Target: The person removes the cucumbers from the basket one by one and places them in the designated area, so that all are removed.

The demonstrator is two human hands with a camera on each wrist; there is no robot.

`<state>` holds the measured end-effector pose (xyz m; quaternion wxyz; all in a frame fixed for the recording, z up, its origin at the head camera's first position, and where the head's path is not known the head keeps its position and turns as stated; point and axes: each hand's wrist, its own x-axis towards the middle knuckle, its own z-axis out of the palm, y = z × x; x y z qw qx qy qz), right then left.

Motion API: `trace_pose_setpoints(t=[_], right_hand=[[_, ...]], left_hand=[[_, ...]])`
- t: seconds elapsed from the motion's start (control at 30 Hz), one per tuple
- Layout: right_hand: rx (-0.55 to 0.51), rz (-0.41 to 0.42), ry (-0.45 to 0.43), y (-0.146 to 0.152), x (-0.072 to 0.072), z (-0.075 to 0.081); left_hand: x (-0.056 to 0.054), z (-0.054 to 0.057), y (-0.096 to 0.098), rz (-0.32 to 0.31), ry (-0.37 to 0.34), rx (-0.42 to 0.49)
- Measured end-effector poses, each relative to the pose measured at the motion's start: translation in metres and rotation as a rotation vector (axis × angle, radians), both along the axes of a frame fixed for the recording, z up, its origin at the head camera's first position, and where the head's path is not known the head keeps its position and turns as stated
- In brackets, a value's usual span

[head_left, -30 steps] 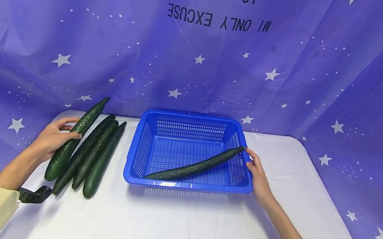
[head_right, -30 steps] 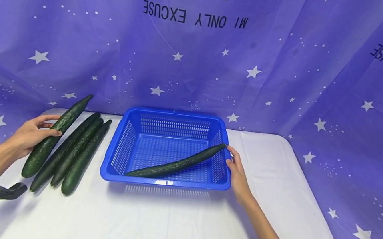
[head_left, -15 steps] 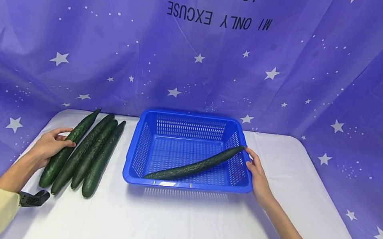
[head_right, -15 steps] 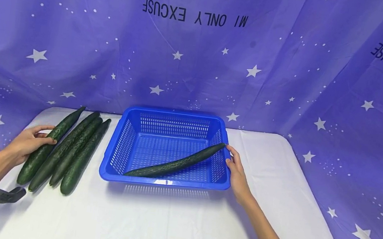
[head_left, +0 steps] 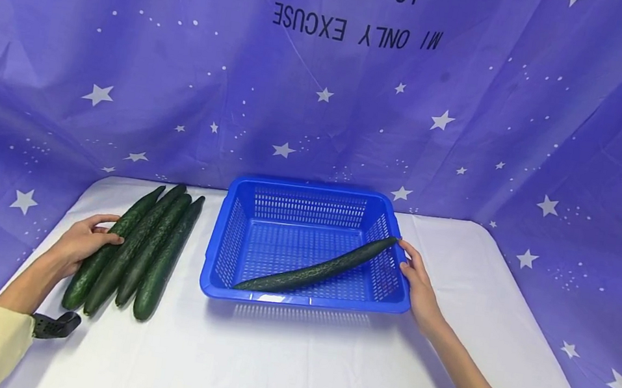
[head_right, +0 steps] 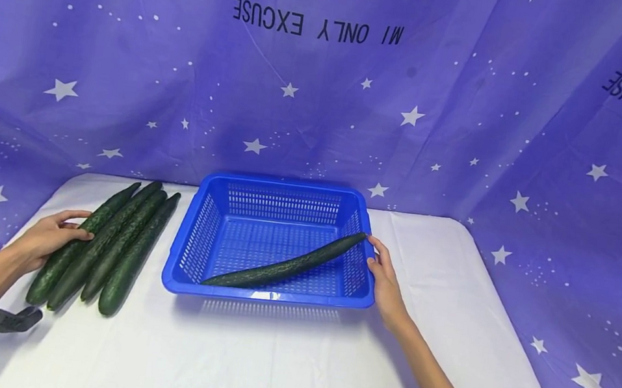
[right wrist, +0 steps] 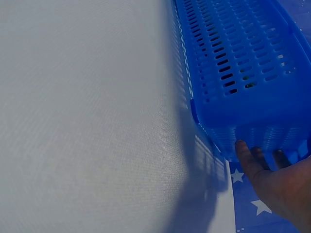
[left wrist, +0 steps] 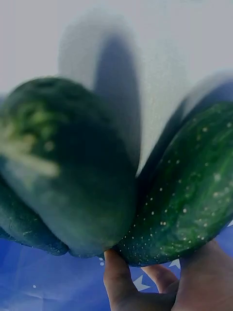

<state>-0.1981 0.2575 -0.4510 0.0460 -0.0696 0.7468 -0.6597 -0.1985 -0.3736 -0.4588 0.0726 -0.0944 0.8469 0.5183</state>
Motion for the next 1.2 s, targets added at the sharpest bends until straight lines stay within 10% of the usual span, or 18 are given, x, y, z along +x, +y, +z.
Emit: trace_pose_setpoints(t=[0.6, 1.2], right_hand=[[0.003, -0.002, 0.012, -0.001, -0.001, -0.001], [0.005, -0.001, -0.016, 0.001, 0.001, -0.001]], left_hand=[[0.005, 0.0, 0.005, 0.009, -0.016, 0.017], [-0.004, 0.024, 0.008, -0.122, 0.024, -0.227]])
